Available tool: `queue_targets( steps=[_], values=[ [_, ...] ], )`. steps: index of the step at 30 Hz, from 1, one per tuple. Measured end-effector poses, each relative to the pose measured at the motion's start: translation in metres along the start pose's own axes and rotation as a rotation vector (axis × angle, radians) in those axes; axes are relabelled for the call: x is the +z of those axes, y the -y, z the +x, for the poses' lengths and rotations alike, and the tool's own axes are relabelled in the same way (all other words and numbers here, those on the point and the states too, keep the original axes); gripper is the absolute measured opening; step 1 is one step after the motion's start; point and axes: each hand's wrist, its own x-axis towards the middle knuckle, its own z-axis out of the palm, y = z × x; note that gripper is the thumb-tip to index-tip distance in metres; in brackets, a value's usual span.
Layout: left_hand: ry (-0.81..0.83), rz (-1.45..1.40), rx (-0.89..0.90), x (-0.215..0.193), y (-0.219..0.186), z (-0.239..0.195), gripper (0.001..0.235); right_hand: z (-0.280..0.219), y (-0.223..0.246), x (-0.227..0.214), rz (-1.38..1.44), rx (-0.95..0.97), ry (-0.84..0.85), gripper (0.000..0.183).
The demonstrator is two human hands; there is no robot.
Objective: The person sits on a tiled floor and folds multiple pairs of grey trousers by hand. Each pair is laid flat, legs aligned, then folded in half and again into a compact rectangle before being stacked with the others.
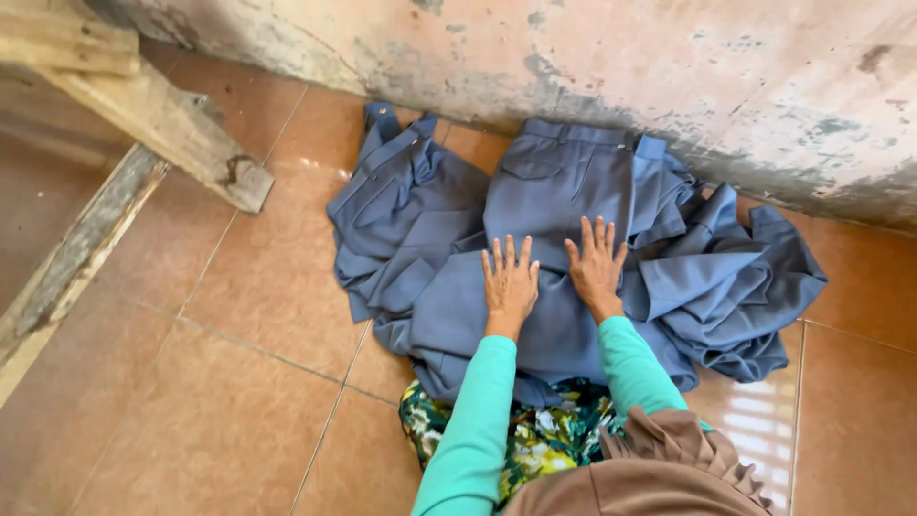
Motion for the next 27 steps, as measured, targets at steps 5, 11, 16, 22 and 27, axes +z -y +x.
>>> queue_targets(
  steps=[5, 11, 16, 22, 27],
  values=[
    [0.024, -0.093, 0.112, 0.039, -0.027, 0.044, 0.057, 0.061, -0.078, 0.036, 0.151, 0.217, -0.060, 0.058],
    [0.136, -0.189, 0.117, 0.057, -0.039, 0.072, 0.055, 0.127, -0.115, 0.034, 0.276, 0.458, -0.048, 0.063],
    [0.223, -0.218, 0.060, 0.063, -0.035, 0.079, 0.055, 0.183, -0.137, 0.042, 0.301, 0.618, 0.005, 0.068],
    [0.115, -0.434, -0.025, 0.072, -0.028, 0.094, 0.048, 0.198, -0.146, 0.055, 0.503, 0.684, 0.198, 0.051],
    [0.015, -0.977, -0.272, 0.057, -0.026, 0.125, 0.033, 0.176, -0.072, 0.008, 0.078, 0.173, -0.144, 0.029]
  ],
)
